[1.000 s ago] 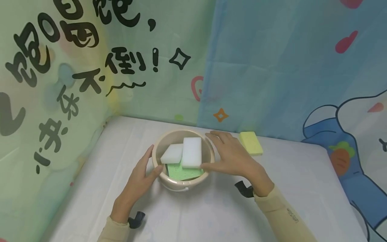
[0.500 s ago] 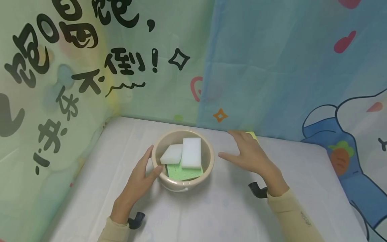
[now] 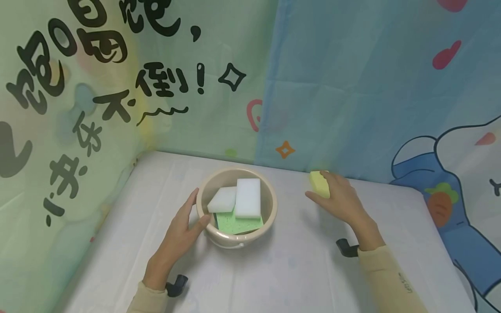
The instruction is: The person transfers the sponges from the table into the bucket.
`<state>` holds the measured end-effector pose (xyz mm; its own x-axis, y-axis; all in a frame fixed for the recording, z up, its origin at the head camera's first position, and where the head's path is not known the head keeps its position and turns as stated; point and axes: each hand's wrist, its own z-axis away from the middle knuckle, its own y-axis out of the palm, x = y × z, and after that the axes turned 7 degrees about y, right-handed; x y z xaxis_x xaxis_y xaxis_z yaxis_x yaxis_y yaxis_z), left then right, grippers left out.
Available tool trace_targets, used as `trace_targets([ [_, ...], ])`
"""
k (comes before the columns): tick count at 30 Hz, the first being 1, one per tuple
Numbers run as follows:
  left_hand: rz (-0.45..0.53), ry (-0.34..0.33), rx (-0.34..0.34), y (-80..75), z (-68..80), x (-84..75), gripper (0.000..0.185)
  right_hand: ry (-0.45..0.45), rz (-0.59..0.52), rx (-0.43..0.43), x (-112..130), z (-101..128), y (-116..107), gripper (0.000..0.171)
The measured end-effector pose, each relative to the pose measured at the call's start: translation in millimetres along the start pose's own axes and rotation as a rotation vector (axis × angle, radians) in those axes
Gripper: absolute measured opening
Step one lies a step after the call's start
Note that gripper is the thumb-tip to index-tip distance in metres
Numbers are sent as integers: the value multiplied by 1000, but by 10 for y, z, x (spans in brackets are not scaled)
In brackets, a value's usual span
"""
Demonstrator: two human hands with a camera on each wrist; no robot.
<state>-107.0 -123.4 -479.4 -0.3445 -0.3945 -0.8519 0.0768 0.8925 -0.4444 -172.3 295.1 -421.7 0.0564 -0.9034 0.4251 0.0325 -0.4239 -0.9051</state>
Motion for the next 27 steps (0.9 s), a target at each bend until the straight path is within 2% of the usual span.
trace_targets([
  [12,-1,10,-3,2,3,-4,75,74,16,-76,-304,-25,131,80],
  [18,0,14,-2,-5,2,-3,75,167,27,-61,-493,-86,237,83],
  [27,-5,12,3,-10,-7,-8,75,248,70,-45,-673,-178,381,91],
])
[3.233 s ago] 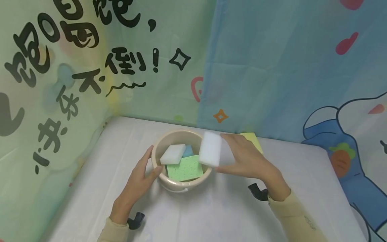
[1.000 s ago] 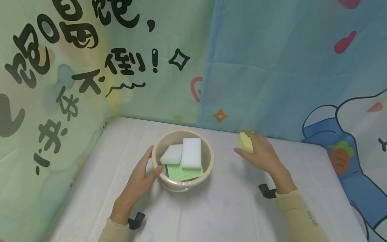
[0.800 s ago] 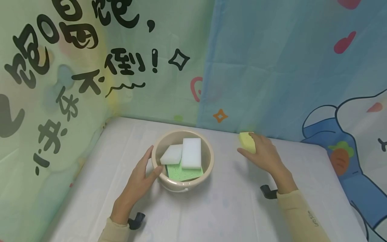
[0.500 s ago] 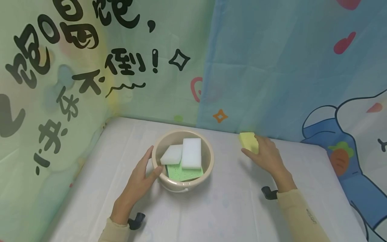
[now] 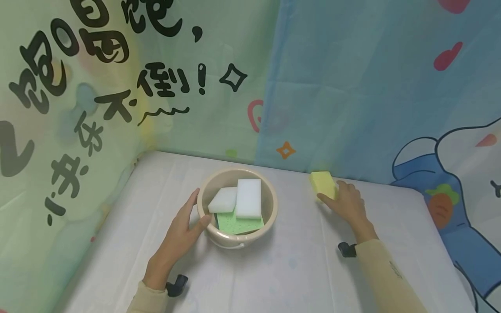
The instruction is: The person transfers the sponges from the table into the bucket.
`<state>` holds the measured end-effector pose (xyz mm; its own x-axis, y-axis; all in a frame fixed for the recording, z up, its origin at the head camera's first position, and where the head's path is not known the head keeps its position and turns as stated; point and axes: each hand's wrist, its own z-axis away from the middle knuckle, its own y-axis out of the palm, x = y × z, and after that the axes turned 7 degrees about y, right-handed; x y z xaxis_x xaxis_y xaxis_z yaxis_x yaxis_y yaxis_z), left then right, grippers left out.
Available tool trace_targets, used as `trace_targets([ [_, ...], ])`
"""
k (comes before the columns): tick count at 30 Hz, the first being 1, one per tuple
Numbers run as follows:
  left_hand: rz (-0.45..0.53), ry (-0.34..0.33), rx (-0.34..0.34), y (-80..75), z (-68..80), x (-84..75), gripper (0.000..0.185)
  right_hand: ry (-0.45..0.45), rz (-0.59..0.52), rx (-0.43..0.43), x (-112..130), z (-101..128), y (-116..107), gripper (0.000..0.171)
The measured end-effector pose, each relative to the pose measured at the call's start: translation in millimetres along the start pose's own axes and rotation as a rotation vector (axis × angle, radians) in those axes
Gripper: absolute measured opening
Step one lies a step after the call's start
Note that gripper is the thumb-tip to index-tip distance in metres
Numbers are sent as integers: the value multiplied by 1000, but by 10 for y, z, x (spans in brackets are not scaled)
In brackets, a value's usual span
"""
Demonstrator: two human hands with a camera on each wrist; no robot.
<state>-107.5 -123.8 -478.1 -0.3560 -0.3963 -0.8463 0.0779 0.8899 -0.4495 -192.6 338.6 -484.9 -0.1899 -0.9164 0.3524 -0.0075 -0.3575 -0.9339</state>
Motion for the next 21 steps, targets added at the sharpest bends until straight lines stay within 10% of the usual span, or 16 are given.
trace_targets([
  [21,-10,-8,6,-9,-1,16,74,121,19,52,-59,-128,205,84],
])
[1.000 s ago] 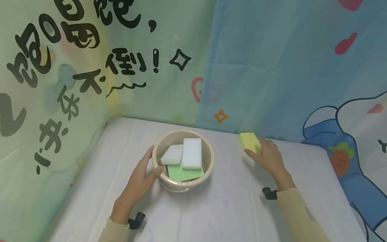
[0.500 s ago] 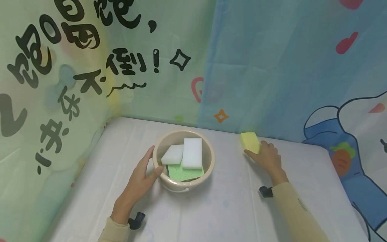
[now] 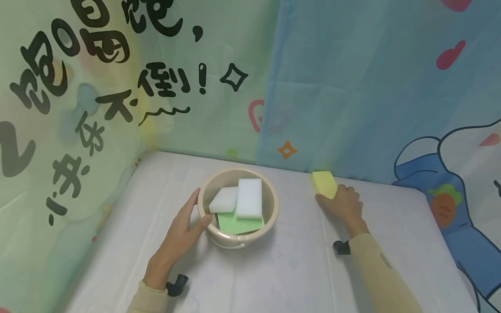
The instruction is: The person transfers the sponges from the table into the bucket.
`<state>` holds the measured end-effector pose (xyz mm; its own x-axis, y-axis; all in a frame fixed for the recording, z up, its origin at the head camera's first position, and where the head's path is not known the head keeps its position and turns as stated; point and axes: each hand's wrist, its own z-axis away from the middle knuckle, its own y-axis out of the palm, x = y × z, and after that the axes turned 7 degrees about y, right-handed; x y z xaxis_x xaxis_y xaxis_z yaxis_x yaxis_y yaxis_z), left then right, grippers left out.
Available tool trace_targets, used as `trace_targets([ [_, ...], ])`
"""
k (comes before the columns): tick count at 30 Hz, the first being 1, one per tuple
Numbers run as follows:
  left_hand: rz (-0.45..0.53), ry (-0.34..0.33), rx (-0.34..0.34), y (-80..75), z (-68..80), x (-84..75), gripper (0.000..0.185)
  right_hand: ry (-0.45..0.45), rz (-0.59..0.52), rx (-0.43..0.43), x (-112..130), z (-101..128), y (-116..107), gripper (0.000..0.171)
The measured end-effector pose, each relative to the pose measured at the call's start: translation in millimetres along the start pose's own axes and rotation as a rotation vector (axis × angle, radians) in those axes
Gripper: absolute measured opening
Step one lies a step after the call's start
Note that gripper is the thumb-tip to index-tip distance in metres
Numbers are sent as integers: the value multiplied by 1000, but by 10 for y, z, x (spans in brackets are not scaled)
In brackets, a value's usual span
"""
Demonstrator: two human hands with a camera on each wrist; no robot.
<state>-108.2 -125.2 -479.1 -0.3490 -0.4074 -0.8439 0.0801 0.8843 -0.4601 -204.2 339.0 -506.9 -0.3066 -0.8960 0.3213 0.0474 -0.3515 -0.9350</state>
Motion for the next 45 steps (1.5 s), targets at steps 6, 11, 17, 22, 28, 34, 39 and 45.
trace_targets([
  [6,3,2,-2,3,1,-7,74,18,-2,-17,19,21,-18,85],
  [11,4,0,-1,3,4,-18,74,1,-18,-46,53,75,-78,85],
  [17,9,-4,-2,-1,12,-30,75,-65,-105,-100,147,172,-193,83],
  [22,14,-2,-3,-2,15,-31,75,-119,-137,-120,273,280,-322,83],
  [28,11,3,-5,1,13,-14,75,-208,-144,-130,428,461,-470,78],
  [34,7,3,-4,2,13,-11,75,-323,-161,-126,635,692,-645,74],
  [39,13,-1,-3,1,14,-18,75,-402,-189,-112,847,891,-772,73],
  [45,15,2,-3,9,9,-24,75,-536,-205,-130,1083,1081,-846,68],
])
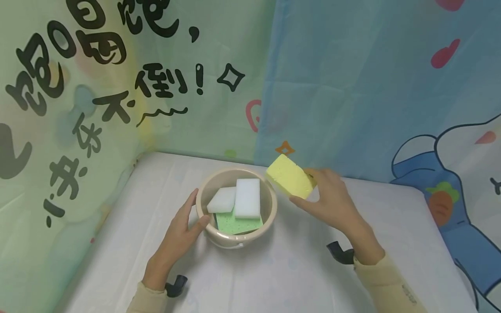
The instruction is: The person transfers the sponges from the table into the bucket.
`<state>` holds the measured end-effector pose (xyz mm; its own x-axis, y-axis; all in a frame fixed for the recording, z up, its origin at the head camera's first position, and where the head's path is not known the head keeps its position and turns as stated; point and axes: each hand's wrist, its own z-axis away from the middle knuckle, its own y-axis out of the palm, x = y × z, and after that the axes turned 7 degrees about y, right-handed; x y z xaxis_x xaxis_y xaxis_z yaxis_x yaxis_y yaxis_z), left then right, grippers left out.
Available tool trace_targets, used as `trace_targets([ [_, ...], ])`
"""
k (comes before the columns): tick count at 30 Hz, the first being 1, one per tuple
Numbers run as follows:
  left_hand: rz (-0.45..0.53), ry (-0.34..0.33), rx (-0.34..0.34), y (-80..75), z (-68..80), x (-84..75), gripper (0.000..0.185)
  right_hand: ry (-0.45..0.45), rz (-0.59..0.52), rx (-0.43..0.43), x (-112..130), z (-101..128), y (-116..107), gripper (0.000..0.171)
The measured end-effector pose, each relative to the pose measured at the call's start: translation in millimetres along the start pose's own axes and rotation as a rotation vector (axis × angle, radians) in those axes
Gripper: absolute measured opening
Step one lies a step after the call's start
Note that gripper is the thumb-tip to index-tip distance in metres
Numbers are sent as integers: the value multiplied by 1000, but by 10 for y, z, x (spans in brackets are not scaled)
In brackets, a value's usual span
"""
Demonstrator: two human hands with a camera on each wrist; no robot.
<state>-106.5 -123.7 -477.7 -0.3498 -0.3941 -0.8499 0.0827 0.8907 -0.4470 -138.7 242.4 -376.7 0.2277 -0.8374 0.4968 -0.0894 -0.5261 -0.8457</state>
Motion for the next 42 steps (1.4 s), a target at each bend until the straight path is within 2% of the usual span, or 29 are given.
trace_targets([
  [7,-2,12,-3,2,-11,11,75,-183,18,46,298,-4,88,68],
  [16,-1,16,3,-6,-17,6,75,-313,19,134,542,-40,288,72],
  [25,5,15,1,0,-23,16,74,-350,39,154,696,-109,406,68],
  [33,4,9,-2,16,-12,7,74,-350,211,190,697,-127,477,77],
  [42,5,11,2,6,-2,8,75,-335,171,158,653,-112,459,76],
])
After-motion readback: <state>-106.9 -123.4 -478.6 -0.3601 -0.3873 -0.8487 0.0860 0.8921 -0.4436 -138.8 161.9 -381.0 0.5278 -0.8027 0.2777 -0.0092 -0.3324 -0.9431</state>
